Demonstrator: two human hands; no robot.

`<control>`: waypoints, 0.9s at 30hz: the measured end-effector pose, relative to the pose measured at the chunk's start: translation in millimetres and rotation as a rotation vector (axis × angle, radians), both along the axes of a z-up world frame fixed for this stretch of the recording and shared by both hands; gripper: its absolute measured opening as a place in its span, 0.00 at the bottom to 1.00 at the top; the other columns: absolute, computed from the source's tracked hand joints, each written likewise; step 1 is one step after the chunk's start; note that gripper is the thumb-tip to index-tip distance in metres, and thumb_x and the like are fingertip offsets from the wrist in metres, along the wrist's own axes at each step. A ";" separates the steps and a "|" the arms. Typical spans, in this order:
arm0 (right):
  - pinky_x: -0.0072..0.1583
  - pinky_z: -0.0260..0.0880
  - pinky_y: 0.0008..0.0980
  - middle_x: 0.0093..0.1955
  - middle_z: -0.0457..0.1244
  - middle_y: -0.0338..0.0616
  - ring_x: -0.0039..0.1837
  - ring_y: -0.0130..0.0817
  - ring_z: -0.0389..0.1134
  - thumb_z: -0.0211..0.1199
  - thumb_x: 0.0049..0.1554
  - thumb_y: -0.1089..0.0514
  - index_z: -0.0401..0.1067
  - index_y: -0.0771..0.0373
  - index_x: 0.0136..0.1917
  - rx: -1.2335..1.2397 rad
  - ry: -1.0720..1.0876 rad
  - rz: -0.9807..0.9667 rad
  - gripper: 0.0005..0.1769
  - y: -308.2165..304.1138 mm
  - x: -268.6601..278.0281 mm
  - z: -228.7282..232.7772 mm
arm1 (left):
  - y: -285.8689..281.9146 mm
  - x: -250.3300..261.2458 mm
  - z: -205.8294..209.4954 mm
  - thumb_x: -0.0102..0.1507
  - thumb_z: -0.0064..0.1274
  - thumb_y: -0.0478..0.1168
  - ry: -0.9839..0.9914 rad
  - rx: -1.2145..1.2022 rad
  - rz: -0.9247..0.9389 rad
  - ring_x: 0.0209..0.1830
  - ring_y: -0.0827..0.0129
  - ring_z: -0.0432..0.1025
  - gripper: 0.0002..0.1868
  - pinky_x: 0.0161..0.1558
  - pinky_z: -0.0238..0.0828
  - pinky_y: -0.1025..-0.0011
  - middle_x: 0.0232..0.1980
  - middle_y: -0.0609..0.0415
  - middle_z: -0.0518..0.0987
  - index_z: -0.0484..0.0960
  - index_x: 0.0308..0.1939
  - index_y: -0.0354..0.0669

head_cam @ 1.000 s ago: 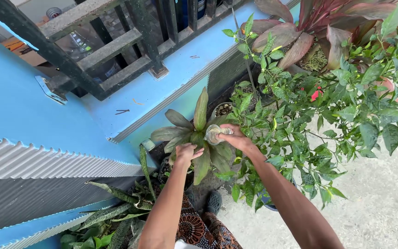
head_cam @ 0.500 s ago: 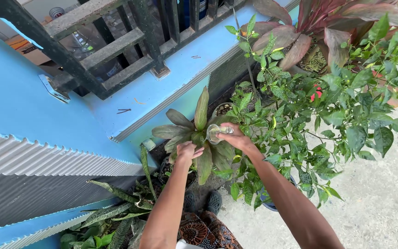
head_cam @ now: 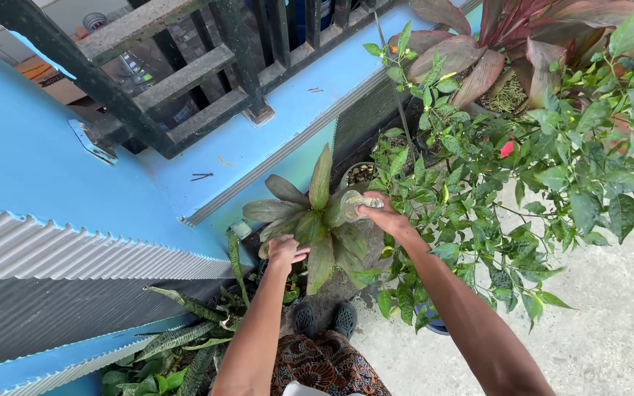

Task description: Watering several potted plants in an outdoor garden using a plastic cup and a bucket of water.

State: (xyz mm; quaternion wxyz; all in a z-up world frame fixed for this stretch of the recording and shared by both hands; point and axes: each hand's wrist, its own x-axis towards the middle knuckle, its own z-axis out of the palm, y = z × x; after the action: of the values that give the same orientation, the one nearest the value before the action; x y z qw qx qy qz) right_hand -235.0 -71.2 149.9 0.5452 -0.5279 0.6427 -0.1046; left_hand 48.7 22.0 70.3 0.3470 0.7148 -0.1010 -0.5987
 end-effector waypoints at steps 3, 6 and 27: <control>0.77 0.52 0.43 0.70 0.65 0.46 0.76 0.41 0.58 0.66 0.51 0.36 0.52 0.38 0.77 0.019 -0.020 -0.047 0.45 -1.9 1.8 -5.4 | 8.2 -8.1 25.3 0.66 0.44 0.23 -0.013 0.023 -0.029 0.43 0.51 0.83 0.24 0.38 0.81 0.67 0.69 0.37 0.72 0.72 0.68 0.34; 0.77 0.51 0.42 0.68 0.67 0.44 0.76 0.40 0.59 0.67 0.51 0.38 0.53 0.38 0.76 0.009 -0.019 -0.066 0.44 -8.5 3.0 -16.5 | 16.3 -19.0 37.4 0.64 0.43 0.21 -0.076 -0.013 -0.134 0.40 0.54 0.85 0.24 0.34 0.81 0.74 0.69 0.40 0.74 0.78 0.63 0.35; 0.72 0.62 0.36 0.62 0.69 0.48 0.69 0.38 0.66 0.74 0.49 0.41 0.61 0.47 0.71 -0.166 0.008 -0.090 0.41 -24.0 21.5 -27.4 | 27.3 -105.2 -45.5 0.57 0.48 0.21 -0.176 -0.276 -0.416 0.34 0.65 0.83 0.30 0.36 0.86 0.74 0.51 0.33 0.84 0.82 0.62 0.44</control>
State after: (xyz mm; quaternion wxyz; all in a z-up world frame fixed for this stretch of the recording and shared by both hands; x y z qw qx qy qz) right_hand -213.6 -95.2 122.5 0.4917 -0.5423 0.6571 -0.1800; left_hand -56.5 49.3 24.8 0.3005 0.6739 -0.3562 -0.5732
